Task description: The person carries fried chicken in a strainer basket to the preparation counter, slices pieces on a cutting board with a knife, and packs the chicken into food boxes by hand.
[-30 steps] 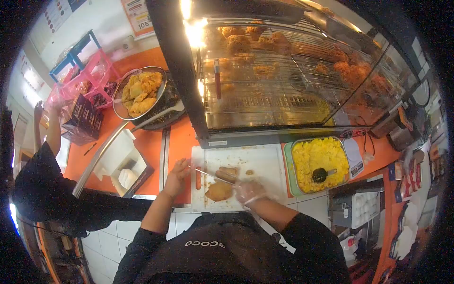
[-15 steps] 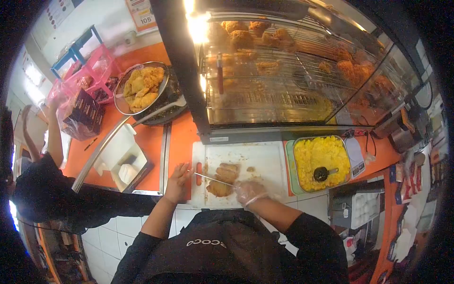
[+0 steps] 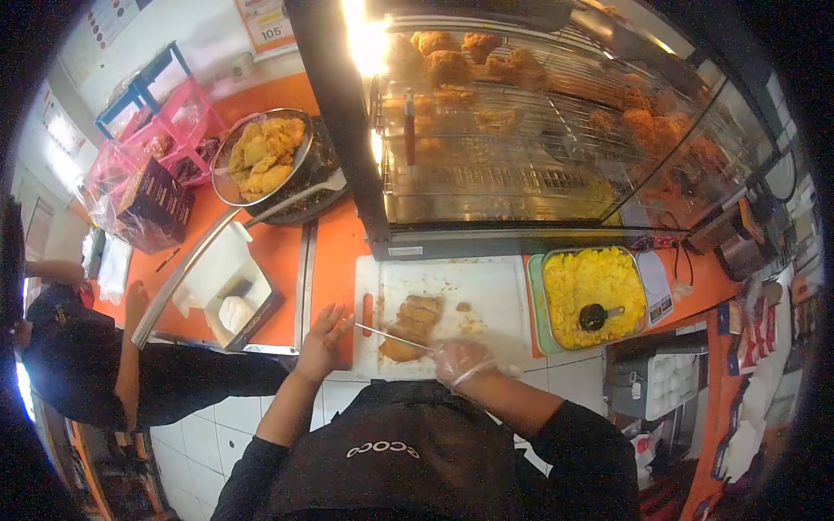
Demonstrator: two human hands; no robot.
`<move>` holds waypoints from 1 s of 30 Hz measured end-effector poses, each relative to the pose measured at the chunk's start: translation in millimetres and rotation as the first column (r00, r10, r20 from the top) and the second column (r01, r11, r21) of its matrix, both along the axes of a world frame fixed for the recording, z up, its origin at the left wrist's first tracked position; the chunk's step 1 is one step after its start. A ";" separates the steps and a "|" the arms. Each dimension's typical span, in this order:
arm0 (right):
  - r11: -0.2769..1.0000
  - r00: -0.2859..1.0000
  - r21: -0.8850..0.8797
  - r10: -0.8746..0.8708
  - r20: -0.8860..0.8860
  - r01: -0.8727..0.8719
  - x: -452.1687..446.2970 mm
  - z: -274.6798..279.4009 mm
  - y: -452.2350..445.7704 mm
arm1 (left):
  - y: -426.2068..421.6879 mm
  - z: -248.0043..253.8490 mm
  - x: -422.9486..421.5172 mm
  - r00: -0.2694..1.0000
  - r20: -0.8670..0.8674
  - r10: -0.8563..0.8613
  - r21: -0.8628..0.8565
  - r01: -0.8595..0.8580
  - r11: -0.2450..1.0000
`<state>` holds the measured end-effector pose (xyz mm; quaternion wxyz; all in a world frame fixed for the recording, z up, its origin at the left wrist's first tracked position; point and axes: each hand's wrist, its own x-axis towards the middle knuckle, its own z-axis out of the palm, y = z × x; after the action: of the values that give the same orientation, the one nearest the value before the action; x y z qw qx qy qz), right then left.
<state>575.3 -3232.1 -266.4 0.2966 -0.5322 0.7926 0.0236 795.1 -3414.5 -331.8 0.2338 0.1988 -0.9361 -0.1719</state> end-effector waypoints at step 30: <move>0.999 0.999 -0.035 0.025 -0.025 -0.026 17.5 -20.2 -2.3 | 12.1 -23.1 19.0 0.990 -0.116 0.075 0.101 -0.064 0.993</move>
<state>592.8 -3234.3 -286.6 0.2768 -0.5471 0.7897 0.0198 814.2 -3402.4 -355.0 0.2854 0.2317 -0.9034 -0.2205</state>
